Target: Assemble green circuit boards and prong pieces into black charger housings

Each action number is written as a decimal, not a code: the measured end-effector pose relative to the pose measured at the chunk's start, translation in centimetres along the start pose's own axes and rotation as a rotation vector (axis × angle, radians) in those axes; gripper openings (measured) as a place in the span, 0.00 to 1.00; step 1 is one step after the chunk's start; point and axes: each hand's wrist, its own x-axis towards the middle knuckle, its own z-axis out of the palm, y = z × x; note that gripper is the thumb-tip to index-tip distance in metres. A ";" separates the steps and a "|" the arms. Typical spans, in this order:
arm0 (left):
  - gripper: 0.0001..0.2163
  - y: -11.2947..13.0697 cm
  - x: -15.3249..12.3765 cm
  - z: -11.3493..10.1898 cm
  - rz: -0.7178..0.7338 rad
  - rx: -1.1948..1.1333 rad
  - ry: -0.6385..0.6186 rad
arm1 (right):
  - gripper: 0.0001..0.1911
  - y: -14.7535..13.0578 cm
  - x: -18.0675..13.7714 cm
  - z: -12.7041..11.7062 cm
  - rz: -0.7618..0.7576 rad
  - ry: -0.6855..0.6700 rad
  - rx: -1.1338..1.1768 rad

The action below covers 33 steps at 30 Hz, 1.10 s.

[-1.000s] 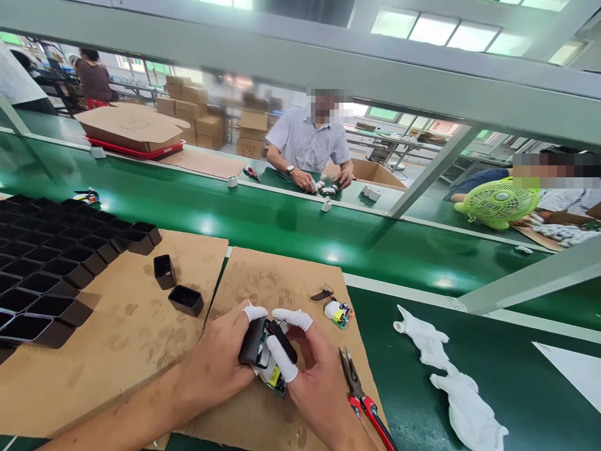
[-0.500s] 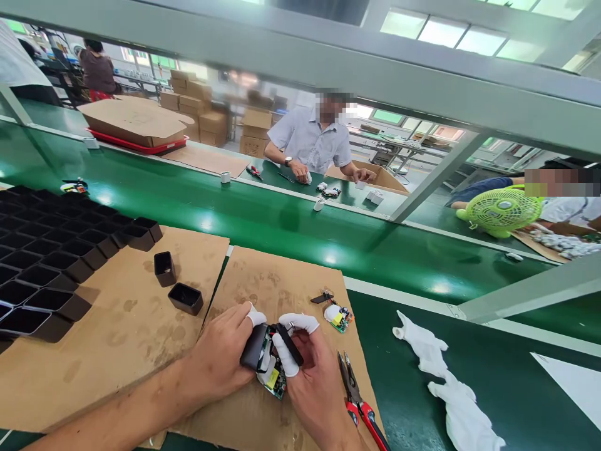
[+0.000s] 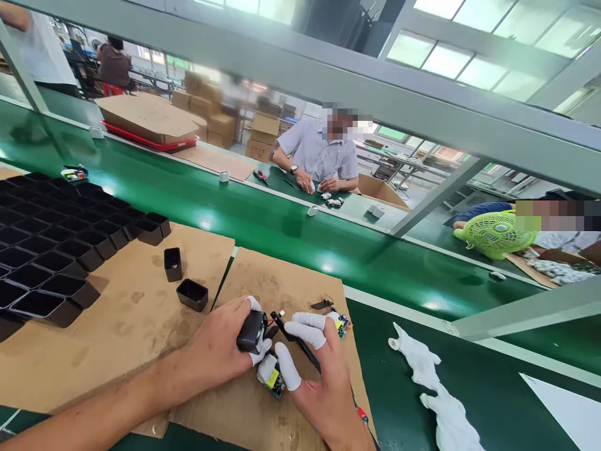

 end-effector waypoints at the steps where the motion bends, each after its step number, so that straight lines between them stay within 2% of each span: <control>1: 0.10 0.2 0.0 -0.1 -0.030 -0.032 -0.007 | 0.12 -0.2 0.1 -0.4 -0.034 0.018 -0.015; 3: 0.11 0.3 0.0 -0.3 -0.095 -0.105 -0.021 | 0.08 -0.3 0.5 -1.3 -0.066 0.008 -0.048; 7: 0.15 -0.2 0.2 -0.3 -0.195 -0.279 -0.044 | 0.20 0.0 1.2 -3.3 0.002 -0.214 -0.112; 10: 0.15 -0.8 0.5 -0.5 -0.228 -0.374 -0.026 | 0.17 0.4 1.2 -4.0 0.113 -0.313 -0.205; 15: 0.21 -1.1 0.7 -0.9 -0.251 -0.512 -0.022 | 0.12 1.3 0.8 -4.4 0.257 -0.344 -0.277; 18: 0.24 -0.6 0.6 -1.1 -0.282 -0.604 -0.074 | 0.12 1.4 1.0 -5.7 0.348 -0.293 -0.262; 21: 0.31 0.2 0.3 -1.1 -0.338 -0.729 -0.134 | 0.14 0.0 0.7 -7.5 0.407 -0.219 -0.216; 23: 0.33 1.2 0.0 -0.8 -0.420 -0.928 -0.163 | 0.11 -1.9 -0.2 -7.8 0.372 -0.144 -0.140; 25: 0.31 2.5 -0.4 -0.5 -0.508 -1.174 -0.195 | 0.05 -4.0 -1.7 -7.0 0.278 -0.054 -0.057; 27: 0.30 4.1 -1.2 -0.1 -0.559 -1.341 -0.215 | 0.12 -5.5 -3.5 -5.8 0.208 -0.008 -0.030; 28: 0.30 4.9 -1.6 0.0 -0.566 -1.389 -0.215 | 0.15 -5.8 -4.5 -5.2 0.193 0.022 -0.044; 30: 0.29 6.4 -2.6 0.4 -0.581 -1.444 -0.185 | 0.13 -5.7 -6.4 -4.6 0.235 0.097 -0.148; 33: 0.27 7.9 -4.3 1.0 -0.650 -1.521 -0.072 | 0.10 -4.2 -9.4 -5.1 0.419 0.108 -0.405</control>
